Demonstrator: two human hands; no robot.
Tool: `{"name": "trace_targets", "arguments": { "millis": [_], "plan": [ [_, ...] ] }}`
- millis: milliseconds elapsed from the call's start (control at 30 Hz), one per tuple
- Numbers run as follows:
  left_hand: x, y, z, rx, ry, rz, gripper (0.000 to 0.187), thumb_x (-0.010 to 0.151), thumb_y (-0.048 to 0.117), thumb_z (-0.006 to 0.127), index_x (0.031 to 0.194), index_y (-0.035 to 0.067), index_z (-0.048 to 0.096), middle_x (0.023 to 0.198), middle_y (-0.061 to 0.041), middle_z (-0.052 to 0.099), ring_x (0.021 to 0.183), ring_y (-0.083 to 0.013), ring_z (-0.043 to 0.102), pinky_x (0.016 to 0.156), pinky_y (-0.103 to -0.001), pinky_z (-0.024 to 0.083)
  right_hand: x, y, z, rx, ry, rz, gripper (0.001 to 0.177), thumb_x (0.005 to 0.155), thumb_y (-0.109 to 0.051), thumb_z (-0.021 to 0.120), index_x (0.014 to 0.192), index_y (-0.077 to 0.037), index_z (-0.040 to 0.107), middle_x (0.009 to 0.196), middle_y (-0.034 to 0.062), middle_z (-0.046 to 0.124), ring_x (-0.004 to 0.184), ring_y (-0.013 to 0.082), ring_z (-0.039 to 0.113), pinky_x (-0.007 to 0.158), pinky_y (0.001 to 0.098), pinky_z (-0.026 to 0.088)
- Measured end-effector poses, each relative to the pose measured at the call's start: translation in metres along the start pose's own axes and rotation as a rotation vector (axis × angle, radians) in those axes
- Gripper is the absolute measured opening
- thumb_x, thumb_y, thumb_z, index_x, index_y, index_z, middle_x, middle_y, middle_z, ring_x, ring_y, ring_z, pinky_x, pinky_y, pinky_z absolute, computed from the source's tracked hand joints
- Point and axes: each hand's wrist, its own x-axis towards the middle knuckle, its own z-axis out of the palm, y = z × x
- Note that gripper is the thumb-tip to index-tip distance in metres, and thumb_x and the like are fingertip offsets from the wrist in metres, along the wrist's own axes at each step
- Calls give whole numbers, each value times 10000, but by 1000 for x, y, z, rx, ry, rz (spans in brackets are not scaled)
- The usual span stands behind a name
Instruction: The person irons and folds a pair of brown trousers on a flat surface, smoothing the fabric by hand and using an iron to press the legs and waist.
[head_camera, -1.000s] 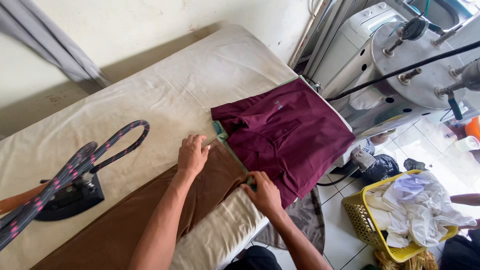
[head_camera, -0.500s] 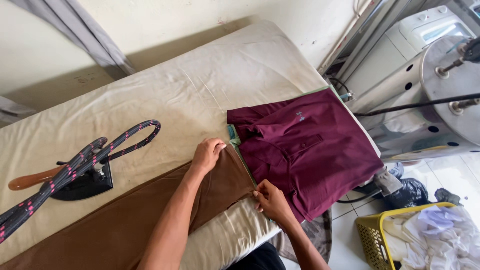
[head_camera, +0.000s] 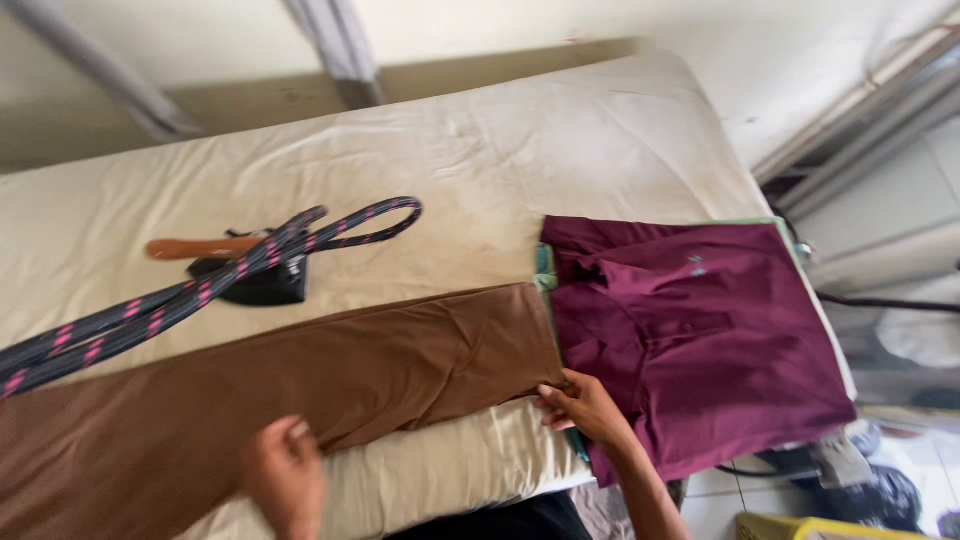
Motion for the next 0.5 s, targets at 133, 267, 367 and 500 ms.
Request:
{"name": "trace_targets", "arguments": {
  "millis": [133, 267, 367, 500],
  "plan": [
    [-58, -137, -48, 92, 456, -802, 619, 1044, 370, 743, 1245, -66, 352, 1363, -227, 393, 1184, -399, 533, 881, -506, 560, 21, 22, -11, 46, -5, -9, 327, 929, -193, 713, 1199, -9, 725, 897, 186, 790, 666, 214, 730, 591, 302, 605],
    [-42, -162, -82, -327, 660, -1286, 632, 1040, 313, 793, 1404, 24, 365, 1226, -302, 610, 687, -267, 746, 592, -350, 675, 37, 38, -27, 62, -50, -32, 285, 933, -151, 716, 1168, 9, 731, 881, 191, 780, 638, 200, 692, 584, 295, 572],
    [-29, -182, -88, -472, 741, -1333, 325, 890, 180, 840, 1092, 44, 625, 1049, -88, 693, 718, -178, 678, 558, -265, 686, 25, 9, -24, -35, -71, -65, 193, 953, -95, 702, 1092, 25, 763, 868, 178, 791, 648, 211, 709, 606, 315, 589],
    [-15, -208, -91, -391, 849, -1355, 289, 862, 149, 833, 927, 47, 570, 866, -157, 683, 491, -193, 651, 307, -270, 511, 49, 22, -47, -70, -130, -232, 227, 948, -138, 684, 1112, 12, 733, 864, 169, 811, 643, 194, 724, 580, 311, 621]
  ]
}}
